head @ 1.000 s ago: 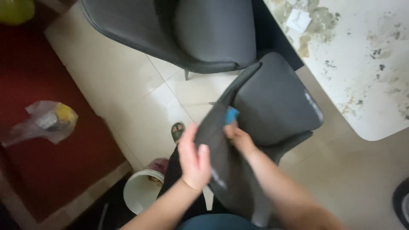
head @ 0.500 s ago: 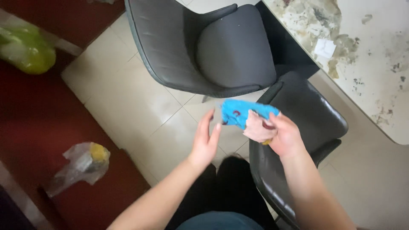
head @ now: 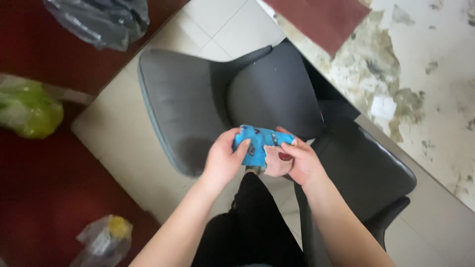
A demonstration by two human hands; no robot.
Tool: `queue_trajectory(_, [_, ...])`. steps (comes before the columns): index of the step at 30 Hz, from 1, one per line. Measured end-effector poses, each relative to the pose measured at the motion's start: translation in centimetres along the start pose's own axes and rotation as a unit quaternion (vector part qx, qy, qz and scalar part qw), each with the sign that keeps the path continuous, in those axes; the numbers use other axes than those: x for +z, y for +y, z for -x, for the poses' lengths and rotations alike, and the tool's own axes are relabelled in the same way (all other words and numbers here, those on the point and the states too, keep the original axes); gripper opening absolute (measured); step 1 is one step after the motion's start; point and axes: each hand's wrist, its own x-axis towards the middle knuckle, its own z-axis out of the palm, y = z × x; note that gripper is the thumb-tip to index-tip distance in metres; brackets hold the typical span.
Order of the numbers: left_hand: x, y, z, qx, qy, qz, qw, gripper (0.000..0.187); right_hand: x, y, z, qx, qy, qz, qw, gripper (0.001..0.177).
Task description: Cleaning a dining table and chairs using a cloth
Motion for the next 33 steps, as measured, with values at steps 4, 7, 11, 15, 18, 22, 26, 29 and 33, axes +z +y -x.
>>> queue_trajectory(4, [-7.4,3.7,-2.9,0.174,0.077,-0.195,0.962,0.043,0.1,-0.2,-7.4,-0.016,0.219,0.047,0.974,0.019])
queue_trajectory(7, [-12.7,3.5,-5.8,0.247,0.165,-0.265,0.917,0.043,-7.9,1.1,-14.8,-0.109,0.301,0.114,0.94,0.027])
queue_trajectory(11, [-16.4,0.5,-8.6,0.243,0.217,-0.303,0.896,0.057,-12.6,1.3,-21.8,-0.21,0.328,0.227,0.893,0.038])
queue_trajectory(15, [-15.0,0.8,-8.8,0.132,0.197,-0.435,0.869,0.074,-9.2,3.9,-23.3,-0.14,0.236,0.175,0.945,0.065])
queue_trajectory(18, [-15.7,1.3,-8.5,0.122,0.198,-0.366,0.901,0.064,-8.7,9.8,-25.6,0.042,0.079,-0.06,0.994,0.055])
queue_trajectory(22, [-15.3,0.9,-9.2,0.124,0.187,-0.387,0.894,0.063,-5.8,15.0,-27.1,0.104,-0.136,0.639,0.75,0.059])
queue_trajectory(26, [-15.0,1.3,-10.0,0.114,0.169,-0.464,0.862,0.062,-14.7,18.3,-32.3,-0.359,-0.391,0.724,0.44,0.045])
queue_trajectory(29, [-15.6,-3.2,-9.0,0.101,0.154,-0.491,0.851,0.071,-8.2,8.8,-37.8,-0.237,-0.421,0.719,0.5,0.128])
queue_trajectory(33, [-15.2,-3.8,-7.9,0.093,0.146,-0.511,0.842,0.048,-6.3,-2.4,-47.3,0.111,0.351,0.59,0.718,0.031])
